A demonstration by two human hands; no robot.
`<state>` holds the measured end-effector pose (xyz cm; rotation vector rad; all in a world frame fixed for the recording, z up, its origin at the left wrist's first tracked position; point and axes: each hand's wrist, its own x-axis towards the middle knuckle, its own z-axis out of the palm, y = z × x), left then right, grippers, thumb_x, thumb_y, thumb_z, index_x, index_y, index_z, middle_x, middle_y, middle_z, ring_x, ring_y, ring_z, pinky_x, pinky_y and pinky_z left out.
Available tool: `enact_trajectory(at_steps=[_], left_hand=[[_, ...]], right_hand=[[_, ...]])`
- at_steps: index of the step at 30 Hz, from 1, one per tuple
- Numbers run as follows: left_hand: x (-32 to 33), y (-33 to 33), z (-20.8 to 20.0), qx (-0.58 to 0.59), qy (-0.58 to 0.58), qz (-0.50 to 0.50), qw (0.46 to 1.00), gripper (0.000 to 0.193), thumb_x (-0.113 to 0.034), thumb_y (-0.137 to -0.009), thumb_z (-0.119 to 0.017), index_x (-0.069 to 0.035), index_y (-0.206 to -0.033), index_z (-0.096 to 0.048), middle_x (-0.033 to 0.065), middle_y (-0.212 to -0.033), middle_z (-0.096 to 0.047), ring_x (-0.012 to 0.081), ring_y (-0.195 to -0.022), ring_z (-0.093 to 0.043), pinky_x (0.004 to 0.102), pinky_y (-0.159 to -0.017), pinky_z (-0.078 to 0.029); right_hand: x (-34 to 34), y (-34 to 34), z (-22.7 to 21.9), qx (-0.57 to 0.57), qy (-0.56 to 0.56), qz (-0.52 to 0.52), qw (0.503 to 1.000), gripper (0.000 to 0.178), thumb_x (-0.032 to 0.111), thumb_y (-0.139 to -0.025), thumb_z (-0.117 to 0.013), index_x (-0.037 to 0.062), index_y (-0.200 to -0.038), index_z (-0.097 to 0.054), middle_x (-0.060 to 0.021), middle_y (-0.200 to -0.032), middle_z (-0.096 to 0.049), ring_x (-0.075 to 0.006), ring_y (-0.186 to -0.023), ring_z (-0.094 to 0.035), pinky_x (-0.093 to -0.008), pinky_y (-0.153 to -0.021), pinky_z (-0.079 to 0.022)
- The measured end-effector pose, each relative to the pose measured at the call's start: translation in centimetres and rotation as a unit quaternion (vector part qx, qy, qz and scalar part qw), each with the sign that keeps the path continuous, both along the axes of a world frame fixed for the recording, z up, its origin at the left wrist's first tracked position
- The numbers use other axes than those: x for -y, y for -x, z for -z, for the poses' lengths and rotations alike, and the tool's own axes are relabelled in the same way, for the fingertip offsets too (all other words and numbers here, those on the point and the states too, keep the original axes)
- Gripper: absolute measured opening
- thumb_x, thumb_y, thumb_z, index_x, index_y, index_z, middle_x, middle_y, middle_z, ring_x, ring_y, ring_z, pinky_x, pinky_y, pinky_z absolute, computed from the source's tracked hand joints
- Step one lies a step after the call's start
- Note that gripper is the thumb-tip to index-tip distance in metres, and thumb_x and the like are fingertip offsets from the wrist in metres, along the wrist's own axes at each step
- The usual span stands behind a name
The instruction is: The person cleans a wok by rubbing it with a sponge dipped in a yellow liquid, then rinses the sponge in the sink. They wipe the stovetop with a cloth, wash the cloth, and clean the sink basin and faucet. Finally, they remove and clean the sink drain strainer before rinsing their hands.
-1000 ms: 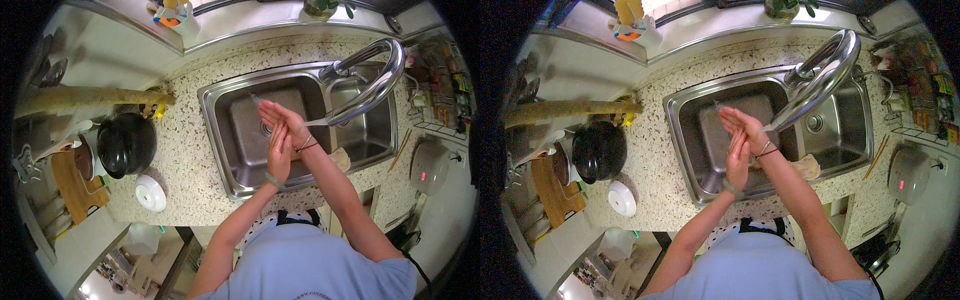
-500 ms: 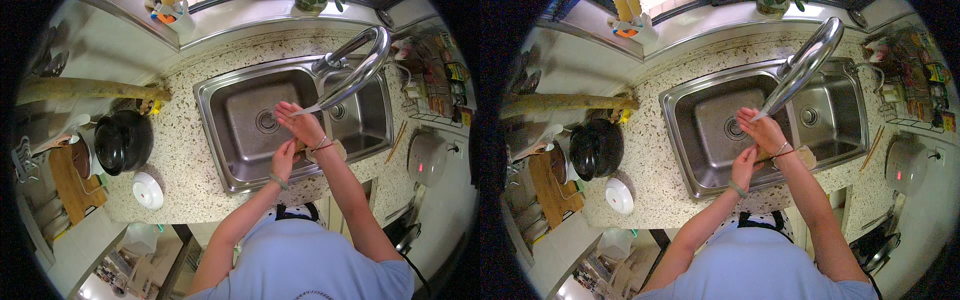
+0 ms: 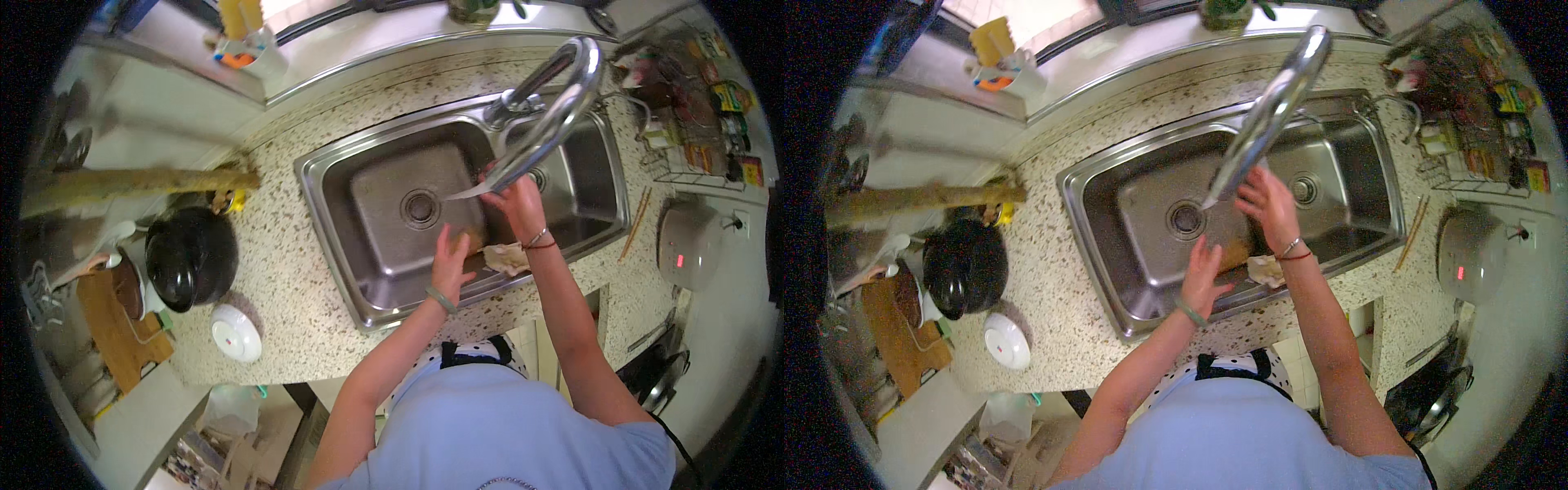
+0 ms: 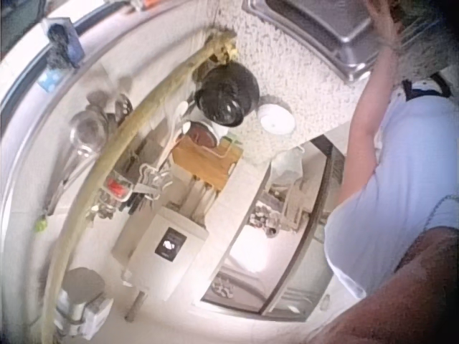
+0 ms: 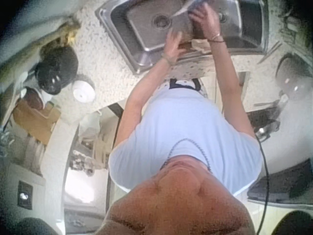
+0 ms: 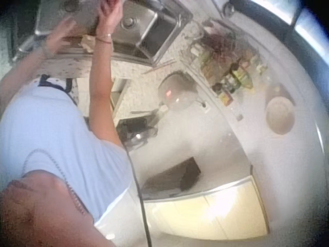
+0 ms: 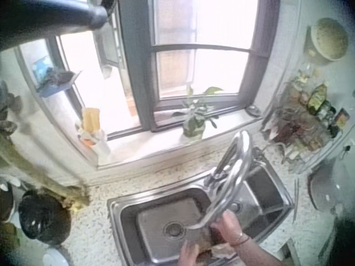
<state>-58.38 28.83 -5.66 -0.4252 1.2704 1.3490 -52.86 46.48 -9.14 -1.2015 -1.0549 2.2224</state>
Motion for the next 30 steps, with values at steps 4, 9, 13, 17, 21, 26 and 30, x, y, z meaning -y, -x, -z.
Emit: enact_trajectory(at_steps=[4,9,13,17,21,26,30], left_hand=[[-0.8,0.3,2.0,0.027,-0.105,0.055,0.993,0.054,-0.034,-0.095,-0.053,-0.013,-0.141,-0.035,0.0077,-0.144,-0.034,0.0241,-0.134,-0.029,0.0494,-0.101,-0.035],[-2.4,-1.2,0.4,0.015,-0.072,0.015,0.997,0.049,-0.033,-0.095,-0.053,-0.010,-0.137,-0.041,0.0055,-0.138,-0.042,0.0207,-0.127,-0.038,0.0452,-0.101,-0.036],[-1.7,-2.0,1.7,0.020,-0.110,0.054,0.992,0.041,-0.031,-0.095,-0.053,-0.010,-0.131,-0.047,0.0040,-0.134,-0.047,0.0182,-0.125,-0.041,0.0397,-0.098,-0.038],[-1.0,-2.3,2.2,0.026,-0.111,0.086,0.990,0.030,-0.026,-0.095,-0.053,-0.010,-0.121,-0.054,0.0023,-0.126,-0.054,0.0155,-0.120,-0.046,0.0333,-0.094,-0.041],[0.3,-2.1,1.8,0.009,-0.078,0.064,0.995,0.027,-0.024,-0.095,-0.053,-0.011,-0.119,-0.055,0.0013,-0.123,-0.056,0.0143,-0.117,-0.049,0.0310,-0.091,-0.042],[1.3,-2.6,2.2,0.041,-0.087,0.078,0.992,0.030,-0.025,-0.095,-0.053,-0.010,-0.122,-0.053,0.0040,-0.123,-0.056,0.0164,-0.113,-0.052,0.0334,-0.090,-0.045],[1.9,-4.1,2.9,0.119,-0.131,0.111,0.978,0.040,-0.037,-0.095,-0.052,-0.008,-0.123,-0.051,0.0081,-0.123,-0.055,0.0194,-0.110,-0.055,0.0381,-0.092,-0.047]], right_hand=[[-6.9,1.1,-0.1,-0.072,-0.129,0.177,0.973,0.052,0.036,-0.095,-0.051,0.0030,-0.133,-0.042,-0.0081,-0.135,-0.042,-0.0222,-0.123,-0.044,-0.0387,-0.099,-0.039],[-10.5,1.6,-0.6,-0.197,-0.117,0.218,0.949,0.047,0.027,-0.098,-0.049,0.0032,-0.136,-0.039,-0.0067,-0.132,-0.046,-0.0201,-0.121,-0.044,-0.0344,-0.103,-0.034],[-8.5,1.2,-2.8,-0.181,-0.121,0.198,0.956,0.046,0.023,-0.096,-0.052,0.0027,-0.135,-0.042,-0.0064,-0.130,-0.050,-0.0196,-0.122,-0.046,-0.0347,-0.103,-0.036],[-5.0,-3.7,-2.2,0.047,-0.216,-0.081,0.972,0.060,0.023,-0.090,-0.062,0.0037,-0.140,-0.036,-0.0094,-0.140,-0.043,-0.0237,-0.125,-0.046,-0.0368,-0.104,-0.037],[0.8,-9.8,-1.6,0.291,-0.487,-0.310,0.763,0.073,0.027,-0.077,-0.073,0.0072,-0.138,-0.037,-0.0129,-0.139,-0.043,-0.0288,-0.126,-0.044,-0.0428,-0.103,-0.036],[4.6,-13.7,-2.3,0.441,-0.549,-0.328,0.629,0.057,0.026,-0.071,-0.074,0.0066,-0.120,-0.051,-0.0131,-0.126,-0.052,-0.0291,-0.120,-0.047,-0.0479,-0.095,-0.037],[4.5,-14.2,-1.5,0.384,-0.489,-0.281,0.731,0.046,0.012,-0.071,-0.070,0.0044,-0.112,-0.051,-0.0124,-0.113,-0.055,-0.0298,-0.107,-0.053,-0.0427,-0.090,-0.042]])
